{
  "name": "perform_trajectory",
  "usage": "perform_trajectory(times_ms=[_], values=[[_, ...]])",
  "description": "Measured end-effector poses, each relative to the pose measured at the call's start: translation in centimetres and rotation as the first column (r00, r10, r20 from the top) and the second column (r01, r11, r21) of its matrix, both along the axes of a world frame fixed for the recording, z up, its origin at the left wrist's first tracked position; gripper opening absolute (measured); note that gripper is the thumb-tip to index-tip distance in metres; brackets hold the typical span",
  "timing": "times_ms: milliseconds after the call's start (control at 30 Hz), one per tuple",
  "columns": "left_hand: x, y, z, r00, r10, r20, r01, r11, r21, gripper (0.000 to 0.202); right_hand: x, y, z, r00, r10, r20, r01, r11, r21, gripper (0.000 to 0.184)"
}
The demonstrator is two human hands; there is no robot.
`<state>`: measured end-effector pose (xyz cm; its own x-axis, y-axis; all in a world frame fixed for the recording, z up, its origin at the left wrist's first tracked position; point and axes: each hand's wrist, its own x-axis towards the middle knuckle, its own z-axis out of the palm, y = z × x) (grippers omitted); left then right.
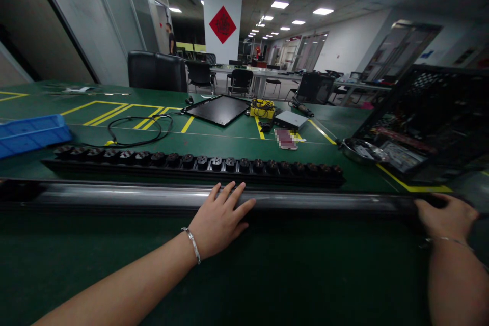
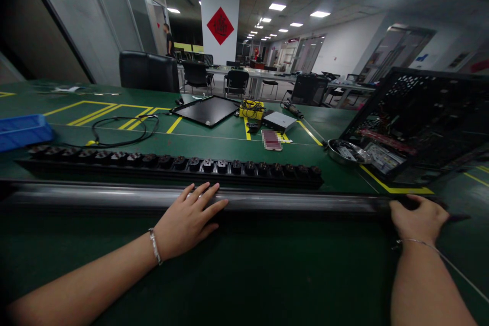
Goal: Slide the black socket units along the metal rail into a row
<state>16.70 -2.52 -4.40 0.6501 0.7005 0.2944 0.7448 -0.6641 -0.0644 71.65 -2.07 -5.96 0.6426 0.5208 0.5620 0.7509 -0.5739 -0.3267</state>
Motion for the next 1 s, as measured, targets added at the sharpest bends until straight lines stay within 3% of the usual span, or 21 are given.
perform_trajectory(times_ms=[167,367,567,700,1000], values=[[0.0,0.0,0.1,1.0,-0.002,-0.001,0.002,1.0,0.014,0.049,-1.7,0.0,0.8,0.989,-0.093,-0.115,0.096,0.995,0.025,0.056],[0.1,0.0,0.0,1.0,0.003,-0.003,-0.003,1.0,0.022,0.05,-4.0,0.0,1.3,0.986,-0.133,-0.101,0.136,0.99,0.024,0.062],[0.0,0.0,0.0,1.0,-0.003,-0.002,0.003,1.0,0.029,0.05,-4.2,0.2,2.6,0.979,-0.138,-0.148,0.11,0.977,-0.18,0.057],[0.0,0.0,0.0,1.0,-0.003,0.001,0.003,1.0,0.026,0.05,-4.5,0.5,3.7,0.983,-0.151,-0.107,0.102,0.924,-0.368,0.056],[0.1,-0.1,0.3,1.0,0.005,0.001,-0.005,1.0,0.014,0.049,-6.1,1.5,5.0,0.994,-0.106,0.004,0.098,0.896,-0.434,0.038]])
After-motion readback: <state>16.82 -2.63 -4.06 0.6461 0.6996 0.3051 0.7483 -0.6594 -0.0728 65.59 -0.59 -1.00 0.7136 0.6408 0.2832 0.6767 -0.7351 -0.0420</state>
